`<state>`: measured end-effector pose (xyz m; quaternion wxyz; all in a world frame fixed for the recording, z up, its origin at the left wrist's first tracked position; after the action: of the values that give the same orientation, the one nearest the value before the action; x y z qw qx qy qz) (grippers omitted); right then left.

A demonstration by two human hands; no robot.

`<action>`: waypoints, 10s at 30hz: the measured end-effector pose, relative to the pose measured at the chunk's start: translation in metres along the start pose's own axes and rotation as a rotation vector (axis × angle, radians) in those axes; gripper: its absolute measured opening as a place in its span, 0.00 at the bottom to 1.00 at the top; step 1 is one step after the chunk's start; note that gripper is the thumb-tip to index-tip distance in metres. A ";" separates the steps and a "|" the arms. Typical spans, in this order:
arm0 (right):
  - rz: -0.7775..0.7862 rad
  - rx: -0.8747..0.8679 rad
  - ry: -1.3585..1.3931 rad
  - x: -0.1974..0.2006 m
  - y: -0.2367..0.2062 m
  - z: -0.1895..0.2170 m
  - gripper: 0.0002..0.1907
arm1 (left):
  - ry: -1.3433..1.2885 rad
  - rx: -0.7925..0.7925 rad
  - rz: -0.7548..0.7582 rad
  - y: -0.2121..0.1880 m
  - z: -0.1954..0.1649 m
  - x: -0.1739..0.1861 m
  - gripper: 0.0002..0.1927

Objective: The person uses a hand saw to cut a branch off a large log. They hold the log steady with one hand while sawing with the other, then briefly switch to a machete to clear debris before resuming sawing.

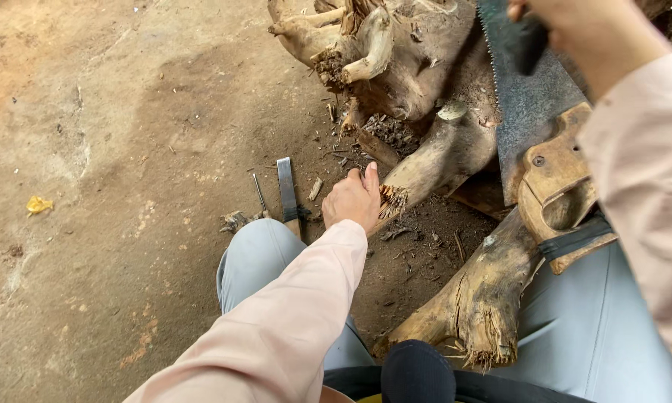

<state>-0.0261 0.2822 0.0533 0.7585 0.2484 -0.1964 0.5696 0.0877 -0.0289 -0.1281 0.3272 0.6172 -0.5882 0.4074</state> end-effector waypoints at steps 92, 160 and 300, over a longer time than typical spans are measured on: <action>0.369 -0.638 1.403 -0.018 -0.256 -0.028 0.27 | -0.078 -0.007 -0.041 0.000 0.003 -0.003 0.32; -0.048 -0.552 0.849 -0.033 -0.271 -0.011 0.17 | -0.117 -0.005 -0.072 0.003 0.007 -0.005 0.31; -0.183 -0.494 0.906 0.037 -0.297 -0.177 0.20 | -0.071 0.066 -0.007 0.003 0.006 -0.005 0.33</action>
<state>0.2728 0.3494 -0.1125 0.8500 -0.1928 0.0456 0.4880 0.0853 -0.0320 -0.1350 0.2869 0.6440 -0.5835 0.4031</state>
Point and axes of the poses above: each hand's wrist, its own y-axis towards the middle knuckle, its own x-axis out of the back of the hand, z = x × y, the point moved 8 cm from there along y, towards the middle knuckle, and after that the axes turned 6 degrees about y, right-handed, at the moved point
